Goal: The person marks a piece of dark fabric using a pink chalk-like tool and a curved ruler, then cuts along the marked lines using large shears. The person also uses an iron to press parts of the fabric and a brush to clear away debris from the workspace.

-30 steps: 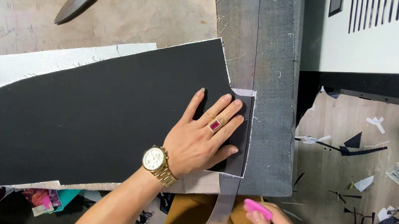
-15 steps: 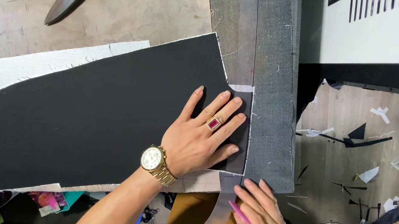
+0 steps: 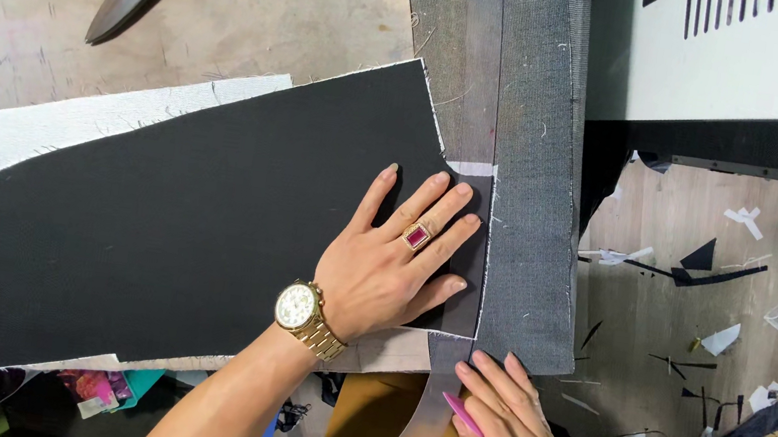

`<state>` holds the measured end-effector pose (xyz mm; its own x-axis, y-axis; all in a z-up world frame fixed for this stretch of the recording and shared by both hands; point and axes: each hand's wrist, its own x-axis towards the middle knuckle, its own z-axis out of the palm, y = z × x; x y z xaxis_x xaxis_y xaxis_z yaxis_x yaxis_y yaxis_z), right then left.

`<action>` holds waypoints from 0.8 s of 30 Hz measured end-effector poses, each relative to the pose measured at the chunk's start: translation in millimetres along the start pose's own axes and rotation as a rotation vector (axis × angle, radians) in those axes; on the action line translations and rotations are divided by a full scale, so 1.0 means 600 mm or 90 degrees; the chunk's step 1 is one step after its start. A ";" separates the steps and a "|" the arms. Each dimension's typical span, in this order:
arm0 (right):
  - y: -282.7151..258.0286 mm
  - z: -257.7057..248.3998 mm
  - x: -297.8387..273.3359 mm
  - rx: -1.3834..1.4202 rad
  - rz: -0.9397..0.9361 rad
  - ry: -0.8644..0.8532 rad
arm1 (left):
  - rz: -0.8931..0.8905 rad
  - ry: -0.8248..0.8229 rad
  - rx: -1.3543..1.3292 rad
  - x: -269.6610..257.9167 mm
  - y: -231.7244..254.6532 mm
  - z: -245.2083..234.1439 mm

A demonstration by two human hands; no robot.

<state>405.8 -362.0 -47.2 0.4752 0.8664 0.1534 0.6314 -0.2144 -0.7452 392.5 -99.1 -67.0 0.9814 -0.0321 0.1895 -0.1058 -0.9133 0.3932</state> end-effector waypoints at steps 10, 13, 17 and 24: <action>0.008 0.007 -0.013 0.030 0.010 0.013 | -0.008 -0.006 0.019 0.002 0.001 -0.001; 0.008 0.007 -0.013 0.036 0.011 0.005 | -0.005 -0.008 0.015 0.002 0.000 -0.002; 0.008 0.008 -0.014 0.036 0.014 0.019 | -0.001 -0.014 0.011 0.001 -0.001 -0.003; 0.006 0.007 -0.013 0.022 0.022 0.008 | 0.005 -0.012 0.008 -0.001 -0.001 -0.002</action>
<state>401.8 -367.8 -53.6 0.5035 0.8534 0.1352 0.5934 -0.2277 -0.7720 391.9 -98.3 -66.3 0.9834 -0.0462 0.1753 -0.1111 -0.9178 0.3812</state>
